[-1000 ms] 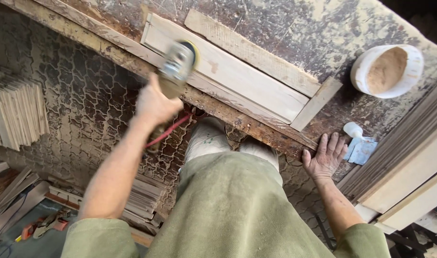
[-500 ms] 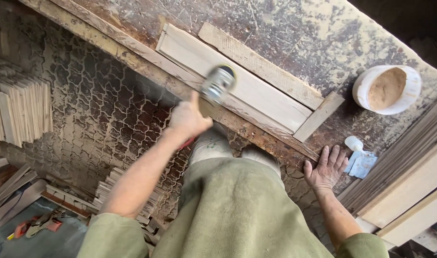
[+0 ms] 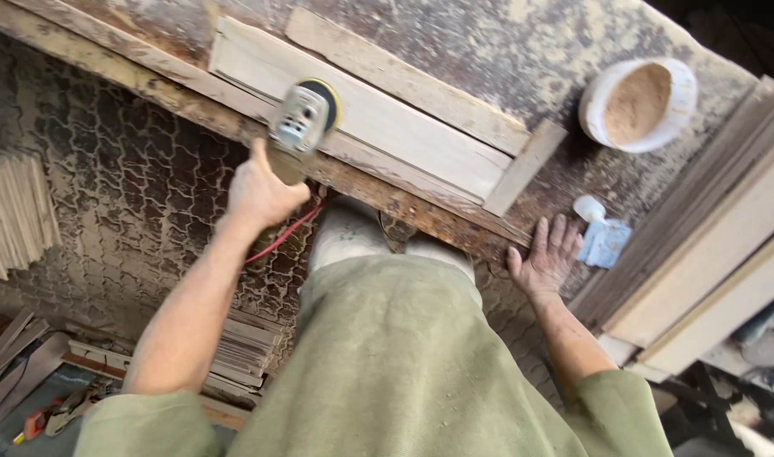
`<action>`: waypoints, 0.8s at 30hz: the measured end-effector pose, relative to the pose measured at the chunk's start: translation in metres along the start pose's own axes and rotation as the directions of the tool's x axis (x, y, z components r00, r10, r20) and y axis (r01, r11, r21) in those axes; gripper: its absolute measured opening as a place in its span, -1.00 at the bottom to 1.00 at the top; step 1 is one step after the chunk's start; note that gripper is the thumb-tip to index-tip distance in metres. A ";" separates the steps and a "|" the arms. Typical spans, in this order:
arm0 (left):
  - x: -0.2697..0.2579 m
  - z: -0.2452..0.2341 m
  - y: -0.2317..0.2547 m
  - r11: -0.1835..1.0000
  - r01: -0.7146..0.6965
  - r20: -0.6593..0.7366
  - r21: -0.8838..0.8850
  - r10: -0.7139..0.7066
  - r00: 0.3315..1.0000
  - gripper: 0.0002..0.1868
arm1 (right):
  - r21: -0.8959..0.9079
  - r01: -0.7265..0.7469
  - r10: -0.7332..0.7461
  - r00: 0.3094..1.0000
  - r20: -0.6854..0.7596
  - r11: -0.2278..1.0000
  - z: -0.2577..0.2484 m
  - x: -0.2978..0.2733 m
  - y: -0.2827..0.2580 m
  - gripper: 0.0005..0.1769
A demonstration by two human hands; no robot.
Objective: The person is sanding wooden planks using a power tool and applying glue to them at a workbench in a woodworking shop.
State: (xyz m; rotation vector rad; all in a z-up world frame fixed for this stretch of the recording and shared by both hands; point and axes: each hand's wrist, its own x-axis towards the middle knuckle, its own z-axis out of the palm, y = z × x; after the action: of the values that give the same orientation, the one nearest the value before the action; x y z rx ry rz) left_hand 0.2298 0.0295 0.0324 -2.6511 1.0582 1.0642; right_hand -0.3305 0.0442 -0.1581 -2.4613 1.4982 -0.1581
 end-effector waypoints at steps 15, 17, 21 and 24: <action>-0.089 0.131 0.121 0.926 -0.352 0.454 0.136 0.258 0.853 -0.31 | -0.011 0.022 -0.023 0.999 -0.045 1.000 -0.006 0.000 -0.001 0.04; -0.082 0.110 0.106 0.941 -0.284 0.410 0.185 0.189 0.892 -0.26 | -0.003 0.018 -0.018 0.999 -0.042 1.000 -0.005 0.002 -0.002 0.03; -0.054 0.057 0.070 0.983 -0.013 0.217 0.181 -0.027 0.976 -0.19 | 0.006 0.001 0.000 1.000 -0.025 1.000 -0.010 0.006 -0.008 0.01; -0.041 0.003 0.047 0.992 0.108 0.044 0.061 -0.111 0.993 -0.12 | -0.020 -0.010 0.010 1.000 -0.009 1.000 -0.008 0.002 -0.006 0.05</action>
State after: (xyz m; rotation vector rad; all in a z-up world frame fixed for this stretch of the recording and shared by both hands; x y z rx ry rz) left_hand 0.1768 0.0183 0.0642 -2.5918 0.9090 1.0521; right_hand -0.3265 0.0436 -0.1487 -2.4719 1.5224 -0.1525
